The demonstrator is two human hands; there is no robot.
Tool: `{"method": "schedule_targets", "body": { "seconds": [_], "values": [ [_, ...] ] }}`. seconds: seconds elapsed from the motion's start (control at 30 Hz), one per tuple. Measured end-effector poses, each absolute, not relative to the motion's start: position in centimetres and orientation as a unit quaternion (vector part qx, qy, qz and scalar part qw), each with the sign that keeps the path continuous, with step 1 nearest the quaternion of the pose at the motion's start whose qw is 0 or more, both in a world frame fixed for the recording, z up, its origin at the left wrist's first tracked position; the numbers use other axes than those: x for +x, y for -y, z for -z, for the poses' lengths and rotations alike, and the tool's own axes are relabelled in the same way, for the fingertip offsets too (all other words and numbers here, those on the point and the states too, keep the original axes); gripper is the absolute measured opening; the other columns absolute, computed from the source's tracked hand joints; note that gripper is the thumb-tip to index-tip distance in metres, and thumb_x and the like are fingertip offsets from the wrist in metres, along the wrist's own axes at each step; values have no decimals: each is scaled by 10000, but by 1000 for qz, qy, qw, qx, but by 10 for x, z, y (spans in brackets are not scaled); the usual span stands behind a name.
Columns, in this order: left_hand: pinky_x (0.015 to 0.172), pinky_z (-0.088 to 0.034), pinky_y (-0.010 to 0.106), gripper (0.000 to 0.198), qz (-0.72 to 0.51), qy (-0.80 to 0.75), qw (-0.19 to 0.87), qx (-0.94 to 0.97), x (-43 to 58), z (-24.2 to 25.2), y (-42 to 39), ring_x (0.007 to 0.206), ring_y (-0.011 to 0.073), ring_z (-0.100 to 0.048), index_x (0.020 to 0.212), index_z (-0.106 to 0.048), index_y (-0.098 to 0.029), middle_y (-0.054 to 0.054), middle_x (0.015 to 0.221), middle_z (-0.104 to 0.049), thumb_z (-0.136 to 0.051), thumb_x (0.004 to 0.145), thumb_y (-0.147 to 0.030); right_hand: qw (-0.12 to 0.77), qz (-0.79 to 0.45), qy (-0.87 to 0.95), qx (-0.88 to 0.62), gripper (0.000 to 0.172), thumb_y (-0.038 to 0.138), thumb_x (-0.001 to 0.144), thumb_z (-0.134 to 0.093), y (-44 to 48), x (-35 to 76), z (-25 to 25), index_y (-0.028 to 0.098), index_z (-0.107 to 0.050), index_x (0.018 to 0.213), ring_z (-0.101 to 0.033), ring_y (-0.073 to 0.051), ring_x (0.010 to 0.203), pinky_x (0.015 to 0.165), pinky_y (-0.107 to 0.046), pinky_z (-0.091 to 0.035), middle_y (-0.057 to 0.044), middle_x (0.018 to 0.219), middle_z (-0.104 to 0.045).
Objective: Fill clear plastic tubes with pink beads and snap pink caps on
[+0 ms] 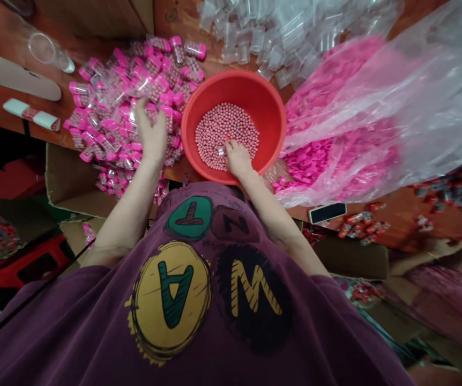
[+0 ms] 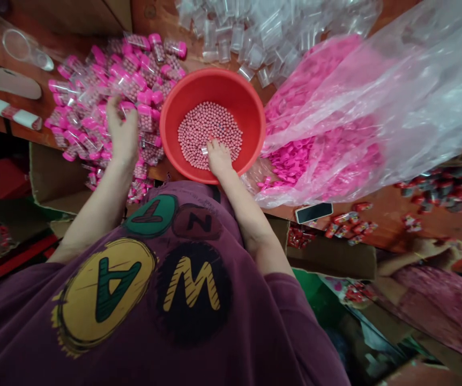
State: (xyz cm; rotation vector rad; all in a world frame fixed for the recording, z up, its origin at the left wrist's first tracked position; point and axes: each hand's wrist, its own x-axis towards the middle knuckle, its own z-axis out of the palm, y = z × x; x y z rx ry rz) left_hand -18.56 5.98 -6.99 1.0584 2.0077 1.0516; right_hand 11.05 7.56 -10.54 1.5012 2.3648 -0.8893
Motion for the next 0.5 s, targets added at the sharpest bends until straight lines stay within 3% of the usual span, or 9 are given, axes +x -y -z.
{"method": "schedule_targets", "body": {
  "seconds": [0.1, 0.23, 0.5],
  "values": [
    [1364, -391, 525, 255, -374, -789, 326, 364, -136, 74, -47, 1502, 287, -523, 1250, -669, -235, 75, 1484, -671, -729, 1013, -308, 153, 301, -809, 481, 504, 72, 1072, -347, -84, 98, 114, 20, -708, 1420, -629, -361, 1374, 1234, -532, -495, -284, 1470, -695],
    [1415, -333, 514, 322, -304, -804, 356, 366, -97, 81, -21, 1608, 341, -489, 1195, -703, -185, 181, 1623, -593, -707, 879, -123, 198, 319, -813, 446, 446, 112, 1072, -413, -92, 105, 117, 34, -742, 1363, -666, -358, 1298, 1172, -496, -529, -279, 1407, -707],
    [1385, -401, 536, 288, -298, -788, 408, 351, -101, 88, -4, 1478, 321, -626, 1172, -742, -193, 172, 1506, -672, -664, 901, -132, 141, 372, -816, 420, 427, 174, 1067, -491, -73, 102, 121, 42, -695, 1418, -663, -344, 1323, 1222, -483, -534, -259, 1447, -658]
  ]
}}
